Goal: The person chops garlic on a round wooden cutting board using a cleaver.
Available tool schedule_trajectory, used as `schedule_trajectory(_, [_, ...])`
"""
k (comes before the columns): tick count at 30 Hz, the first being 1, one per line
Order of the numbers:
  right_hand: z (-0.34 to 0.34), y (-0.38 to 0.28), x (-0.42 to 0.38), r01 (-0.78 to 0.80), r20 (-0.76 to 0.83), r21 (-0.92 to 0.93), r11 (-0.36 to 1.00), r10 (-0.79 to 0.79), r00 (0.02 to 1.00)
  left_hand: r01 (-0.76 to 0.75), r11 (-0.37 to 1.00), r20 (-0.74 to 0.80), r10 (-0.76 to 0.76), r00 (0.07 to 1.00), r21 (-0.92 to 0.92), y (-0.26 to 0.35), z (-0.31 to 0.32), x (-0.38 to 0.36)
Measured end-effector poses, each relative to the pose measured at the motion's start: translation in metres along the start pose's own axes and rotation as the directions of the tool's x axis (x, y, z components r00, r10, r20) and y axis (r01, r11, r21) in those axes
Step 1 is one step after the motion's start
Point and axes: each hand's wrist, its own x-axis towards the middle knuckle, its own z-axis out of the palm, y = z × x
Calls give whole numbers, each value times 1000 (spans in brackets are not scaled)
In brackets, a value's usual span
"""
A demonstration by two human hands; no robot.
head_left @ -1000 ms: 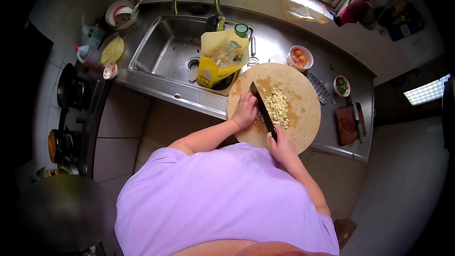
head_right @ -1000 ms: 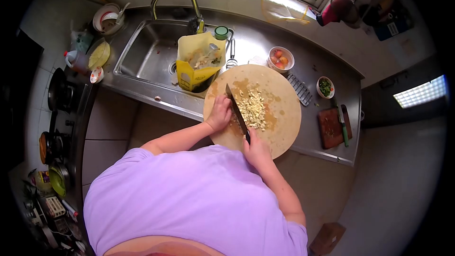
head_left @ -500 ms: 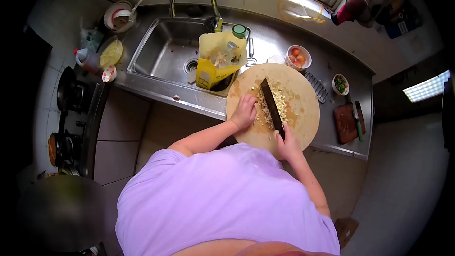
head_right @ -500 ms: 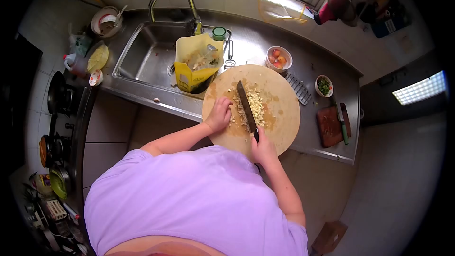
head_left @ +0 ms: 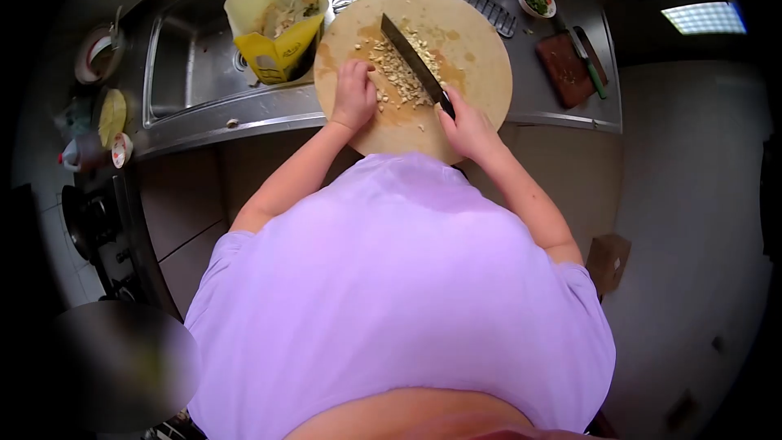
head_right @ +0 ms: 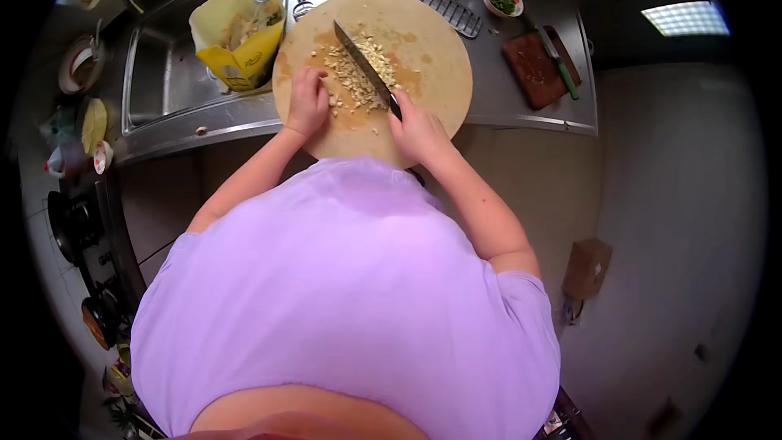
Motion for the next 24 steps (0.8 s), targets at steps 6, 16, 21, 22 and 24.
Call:
schedule_trajectory(6, [-8,-18,-3,66,22,55,996,-67,998,-39,998,-18,39,999,40,1,-1,0])
schedule_trajectory(16, [-4,-8,4,-61,71,39,997,58,996,-70,997,8,70,998,29,3,-4,-1])
schedule_trajectory(21, [-23,-15,1,-94,36,177,980,89,995,-76,958,58,62,996,277,32,-25,-16])
schedule_trajectory(22, [-23,-14,0,-84,-27,219,972,92,995,-73,958,58,59,997,277,27,-23,-17])
schedule_trajectory(24, [-26,-13,0,-82,-15,224,971,88,996,-119,980,230,81,970,158,9,-17,-18])
